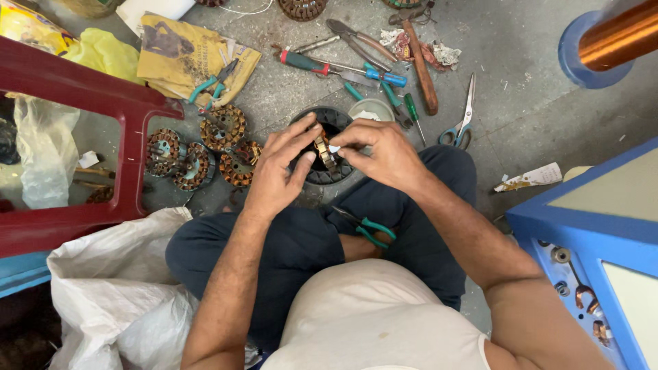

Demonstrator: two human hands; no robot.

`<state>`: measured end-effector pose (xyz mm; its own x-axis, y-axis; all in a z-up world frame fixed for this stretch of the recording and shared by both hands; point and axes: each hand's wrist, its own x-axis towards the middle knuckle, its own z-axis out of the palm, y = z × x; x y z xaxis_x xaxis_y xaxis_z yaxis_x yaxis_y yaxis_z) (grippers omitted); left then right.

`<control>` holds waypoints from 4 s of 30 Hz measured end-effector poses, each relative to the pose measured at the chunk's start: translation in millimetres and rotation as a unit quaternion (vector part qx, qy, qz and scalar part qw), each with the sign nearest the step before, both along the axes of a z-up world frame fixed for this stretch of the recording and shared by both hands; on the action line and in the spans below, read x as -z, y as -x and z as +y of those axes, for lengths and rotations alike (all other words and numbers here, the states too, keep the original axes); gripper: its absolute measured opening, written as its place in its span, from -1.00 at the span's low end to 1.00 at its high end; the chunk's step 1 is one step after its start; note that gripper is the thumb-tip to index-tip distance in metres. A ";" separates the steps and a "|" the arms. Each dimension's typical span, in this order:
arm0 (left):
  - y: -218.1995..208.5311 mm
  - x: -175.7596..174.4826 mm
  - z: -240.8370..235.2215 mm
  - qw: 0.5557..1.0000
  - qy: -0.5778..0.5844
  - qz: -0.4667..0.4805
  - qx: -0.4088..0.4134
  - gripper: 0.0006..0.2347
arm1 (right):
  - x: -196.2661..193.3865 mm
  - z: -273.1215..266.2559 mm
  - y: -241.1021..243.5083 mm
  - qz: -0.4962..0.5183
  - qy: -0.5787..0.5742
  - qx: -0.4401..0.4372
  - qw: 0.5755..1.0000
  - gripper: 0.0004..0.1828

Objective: The person repairs a fan motor stator by hand and using a small screwdriver and scissors. They apply small pieces of insulation tape to the wiring, trim excess material with scissors, and use the screwdriver to position wires and insulation within the motor slots.

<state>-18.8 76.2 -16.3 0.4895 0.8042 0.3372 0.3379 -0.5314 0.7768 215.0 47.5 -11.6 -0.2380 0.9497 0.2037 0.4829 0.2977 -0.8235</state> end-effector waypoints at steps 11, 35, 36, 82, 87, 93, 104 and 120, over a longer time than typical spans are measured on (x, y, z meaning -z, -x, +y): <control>-3.1 9.8 13.8 0.996 0.071 -0.045 -0.009 -0.66 | -18.8 20.3 10.8 -0.091 0.037 -0.024 0.995 -0.79; -4.7 12.5 18.7 0.997 0.073 -0.035 -0.011 -0.68 | -39.7 45.6 25.7 -0.245 0.148 -0.032 0.958 -0.83; -4.4 12.6 19.1 0.997 0.072 -0.033 -0.011 -0.68 | -39.1 45.8 25.7 -0.242 0.139 -0.033 0.960 -0.84; -3.5 27.6 15.5 0.991 0.107 -0.081 0.011 -0.56 | 8.7 1.8 21.2 -0.052 -0.008 0.049 0.997 -0.86; -2.6 31.2 11.2 0.993 0.075 -0.088 0.011 -0.55 | 14.3 4.7 15.4 -0.004 -0.005 0.037 0.999 -0.83; -14.7 58.9 -13.4 0.944 0.188 -0.262 -0.074 -0.69 | 16.6 4.7 11.2 0.023 0.029 0.044 0.998 -0.81; -11.6 66.8 -14.7 0.963 0.156 -0.191 -0.110 -0.88 | 32.6 11.1 7.6 0.089 0.067 0.019 0.994 -0.83; -12.1 54.4 -3.5 0.905 0.325 -0.261 -0.085 -0.87 | 32.1 16.3 6.5 0.113 0.135 0.033 0.984 -0.88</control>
<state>-6.7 72.6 -70.7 0.2496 0.9647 -0.0846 -0.1319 0.1204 0.9839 208.6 63.8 -43.7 -0.1508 0.9884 -0.0167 0.2890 0.0279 -0.9569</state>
